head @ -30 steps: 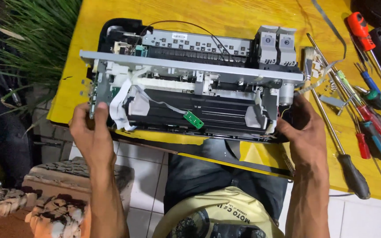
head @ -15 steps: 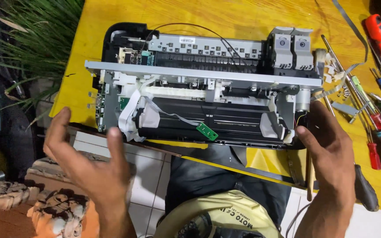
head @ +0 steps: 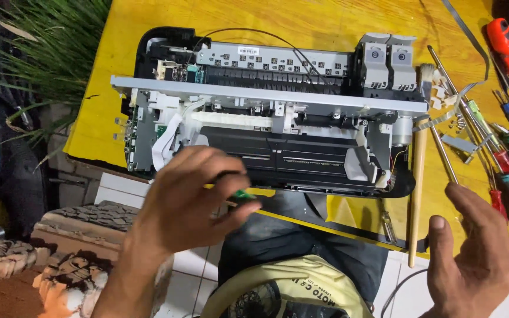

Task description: The person is repairing a disassembled electronic device, likely a printer, on a yellow workbench. They use a screwdriver to tighten screws on the internal mechanism and manipulate wires and ribbon cables with their hands.

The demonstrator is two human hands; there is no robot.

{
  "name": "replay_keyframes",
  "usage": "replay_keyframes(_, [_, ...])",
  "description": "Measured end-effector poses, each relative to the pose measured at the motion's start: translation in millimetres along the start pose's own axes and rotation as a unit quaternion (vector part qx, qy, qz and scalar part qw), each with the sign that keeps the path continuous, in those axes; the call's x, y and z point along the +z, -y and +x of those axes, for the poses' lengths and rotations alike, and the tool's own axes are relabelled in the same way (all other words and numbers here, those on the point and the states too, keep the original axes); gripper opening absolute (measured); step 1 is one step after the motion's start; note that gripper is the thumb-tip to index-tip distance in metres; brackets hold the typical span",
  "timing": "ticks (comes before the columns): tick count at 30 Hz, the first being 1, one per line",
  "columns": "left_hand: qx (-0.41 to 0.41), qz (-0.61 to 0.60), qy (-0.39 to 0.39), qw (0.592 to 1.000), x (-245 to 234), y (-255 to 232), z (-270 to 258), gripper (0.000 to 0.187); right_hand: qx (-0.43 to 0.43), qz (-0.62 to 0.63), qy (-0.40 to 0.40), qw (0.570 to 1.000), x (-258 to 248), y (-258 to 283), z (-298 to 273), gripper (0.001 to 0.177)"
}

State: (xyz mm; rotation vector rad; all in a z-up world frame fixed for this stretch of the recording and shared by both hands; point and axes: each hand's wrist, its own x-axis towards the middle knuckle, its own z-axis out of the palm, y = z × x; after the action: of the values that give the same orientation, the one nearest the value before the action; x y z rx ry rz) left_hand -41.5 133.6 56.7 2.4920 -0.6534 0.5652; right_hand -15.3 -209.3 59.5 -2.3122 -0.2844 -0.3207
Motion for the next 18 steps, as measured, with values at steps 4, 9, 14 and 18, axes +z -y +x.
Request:
replay_keyframes(4, [-0.033,-0.056,-0.064,0.996,-31,-9,-2,0.018,-0.031,0.007,0.009,0.999,2,4,0,0.035])
replay_keyframes(9, [-0.135,-0.188,-0.330,0.915,-22,13,-50,0.042,-0.061,-0.017,0.046,0.997,5,-4,-1,0.034])
replay_keyframes(14, [-0.276,-0.368,-0.464,0.757,-41,21,-37,0.036,-0.087,-0.058,0.056,0.993,8,-9,-1,0.037])
replay_keyframes(18, [-0.300,-0.508,-0.479,0.650,-51,40,-37,0.036,-0.109,-0.084,0.058,0.989,11,-15,1,0.039])
